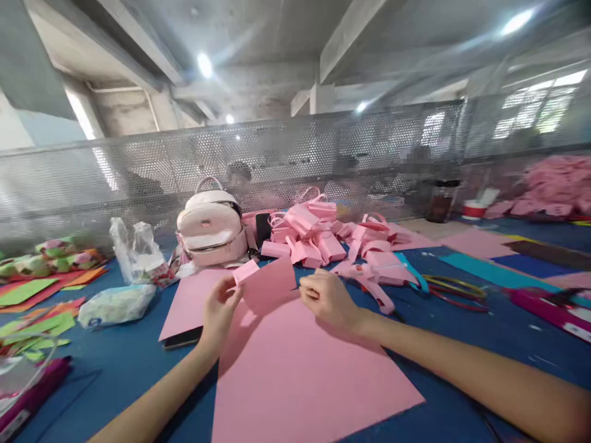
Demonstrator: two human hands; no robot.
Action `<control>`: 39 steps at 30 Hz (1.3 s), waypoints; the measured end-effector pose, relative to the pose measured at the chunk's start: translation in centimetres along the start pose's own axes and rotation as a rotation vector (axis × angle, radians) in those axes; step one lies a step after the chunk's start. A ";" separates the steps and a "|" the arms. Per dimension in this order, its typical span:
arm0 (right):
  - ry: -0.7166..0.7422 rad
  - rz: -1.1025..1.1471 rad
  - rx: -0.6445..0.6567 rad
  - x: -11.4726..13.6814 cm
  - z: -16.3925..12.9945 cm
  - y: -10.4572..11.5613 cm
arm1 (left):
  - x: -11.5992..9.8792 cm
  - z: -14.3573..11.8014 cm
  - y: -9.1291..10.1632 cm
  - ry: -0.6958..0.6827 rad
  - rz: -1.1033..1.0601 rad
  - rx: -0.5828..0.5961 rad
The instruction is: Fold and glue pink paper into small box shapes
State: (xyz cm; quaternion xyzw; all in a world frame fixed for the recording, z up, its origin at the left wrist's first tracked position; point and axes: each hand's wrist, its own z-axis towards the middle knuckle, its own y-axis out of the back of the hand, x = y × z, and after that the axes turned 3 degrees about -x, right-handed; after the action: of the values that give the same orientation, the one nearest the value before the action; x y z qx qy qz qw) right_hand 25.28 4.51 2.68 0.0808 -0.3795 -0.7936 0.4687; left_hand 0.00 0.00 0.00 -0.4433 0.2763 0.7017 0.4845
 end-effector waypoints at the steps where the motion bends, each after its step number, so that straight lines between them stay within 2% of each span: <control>1: -0.004 -0.002 0.001 0.1 0.0 0.1 | 0.0 0.0 0.0 0.000 -0.001 -0.001; 11: -0.047 -0.066 0.054 -0.1 -0.2 0.1 | -0.3 0.0 -0.1 -0.004 -0.010 0.005; 19: -0.093 -0.228 0.210 0.0 -0.2 -0.2 | -0.8 0.3 0.0 -0.029 -0.016 -0.058; 25: -0.144 -0.395 0.294 -0.2 -0.1 -0.2 | -0.7 0.3 0.0 -0.027 -0.008 -0.054; 31: -0.123 -0.470 0.364 -0.2 0.0 -0.2 | -0.4 0.1 0.0 -0.020 0.004 -0.049; 39: -0.077 -0.443 0.435 -0.2 -0.2 -0.3 | -0.4 0.2 0.0 -0.016 0.005 -0.043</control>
State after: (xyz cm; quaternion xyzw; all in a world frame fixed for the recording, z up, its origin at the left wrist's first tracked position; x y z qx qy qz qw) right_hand 25.30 4.67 2.31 0.2298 -0.5312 -0.7790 0.2411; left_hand 0.02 -0.02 0.43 -0.4470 0.2585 0.7123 0.4753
